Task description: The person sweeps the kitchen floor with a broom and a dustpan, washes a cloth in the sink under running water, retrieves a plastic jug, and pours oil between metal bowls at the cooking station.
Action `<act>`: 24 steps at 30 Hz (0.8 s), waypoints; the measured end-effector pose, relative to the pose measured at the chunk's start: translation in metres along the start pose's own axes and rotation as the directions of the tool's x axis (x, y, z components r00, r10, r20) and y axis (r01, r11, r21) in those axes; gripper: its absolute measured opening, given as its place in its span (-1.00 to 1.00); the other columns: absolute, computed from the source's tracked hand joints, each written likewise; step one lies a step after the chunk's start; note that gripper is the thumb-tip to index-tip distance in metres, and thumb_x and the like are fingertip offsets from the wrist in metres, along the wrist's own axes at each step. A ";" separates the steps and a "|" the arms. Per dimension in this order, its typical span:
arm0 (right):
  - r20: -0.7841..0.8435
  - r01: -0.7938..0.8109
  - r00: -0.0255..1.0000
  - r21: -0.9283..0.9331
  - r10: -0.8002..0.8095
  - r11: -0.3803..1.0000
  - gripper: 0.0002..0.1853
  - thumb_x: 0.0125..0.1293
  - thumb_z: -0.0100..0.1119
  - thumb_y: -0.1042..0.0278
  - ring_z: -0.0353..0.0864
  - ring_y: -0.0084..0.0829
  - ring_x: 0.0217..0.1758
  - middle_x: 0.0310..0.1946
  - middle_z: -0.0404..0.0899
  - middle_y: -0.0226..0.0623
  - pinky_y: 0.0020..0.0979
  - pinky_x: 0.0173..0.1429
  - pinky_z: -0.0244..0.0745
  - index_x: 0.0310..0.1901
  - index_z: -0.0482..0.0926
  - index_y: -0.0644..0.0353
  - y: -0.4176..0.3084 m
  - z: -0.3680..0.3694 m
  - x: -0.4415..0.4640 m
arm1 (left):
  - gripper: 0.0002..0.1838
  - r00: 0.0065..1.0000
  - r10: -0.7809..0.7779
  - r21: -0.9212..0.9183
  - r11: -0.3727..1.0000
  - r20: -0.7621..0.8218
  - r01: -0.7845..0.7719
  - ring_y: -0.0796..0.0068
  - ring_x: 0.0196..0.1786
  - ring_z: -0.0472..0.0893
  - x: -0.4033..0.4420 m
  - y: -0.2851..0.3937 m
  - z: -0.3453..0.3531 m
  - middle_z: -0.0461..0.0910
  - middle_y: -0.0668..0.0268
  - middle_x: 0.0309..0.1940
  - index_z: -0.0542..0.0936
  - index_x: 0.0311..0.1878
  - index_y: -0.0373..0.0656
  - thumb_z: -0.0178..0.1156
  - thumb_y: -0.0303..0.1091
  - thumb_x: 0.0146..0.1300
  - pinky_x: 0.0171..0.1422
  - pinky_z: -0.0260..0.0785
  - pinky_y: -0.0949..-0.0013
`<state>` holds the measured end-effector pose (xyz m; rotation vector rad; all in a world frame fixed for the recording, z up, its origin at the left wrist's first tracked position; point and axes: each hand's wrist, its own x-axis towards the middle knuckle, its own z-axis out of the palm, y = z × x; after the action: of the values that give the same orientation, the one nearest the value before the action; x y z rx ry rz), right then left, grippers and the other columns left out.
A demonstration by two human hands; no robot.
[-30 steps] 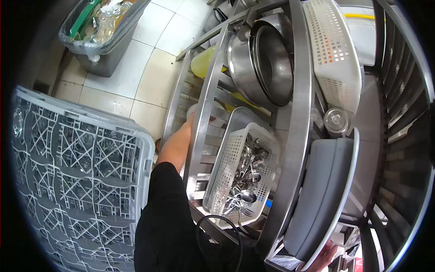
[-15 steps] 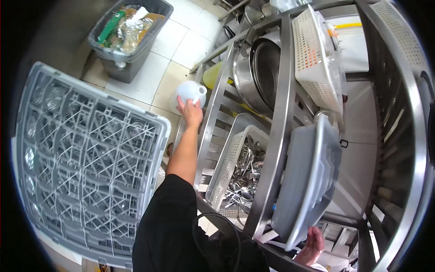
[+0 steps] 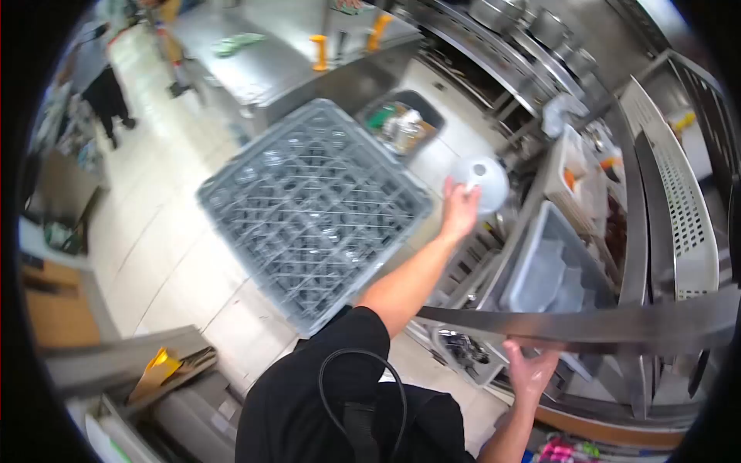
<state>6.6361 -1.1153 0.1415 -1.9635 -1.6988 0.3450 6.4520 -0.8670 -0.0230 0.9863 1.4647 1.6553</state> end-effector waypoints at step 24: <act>0.431 0.523 0.423 0.602 -0.797 0.603 -0.85 0.18 0.30 0.37 0.50 -0.57 -0.54 -0.61 0.54 -0.37 -0.49 -0.40 0.42 -0.43 0.55 0.23 -0.322 0.334 -0.153 | -0.63 0.927 0.122 0.731 0.654 -0.354 0.193 -0.07 0.06 0.50 -0.170 0.188 -0.734 0.50 -0.10 -0.04 0.55 -0.11 -0.29 0.16 -0.11 0.29 0.16 0.38 0.12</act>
<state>6.1675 -1.1664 0.0133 -0.7007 -2.4690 1.0724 5.8748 -1.3719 0.0990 1.0684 2.5528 1.2083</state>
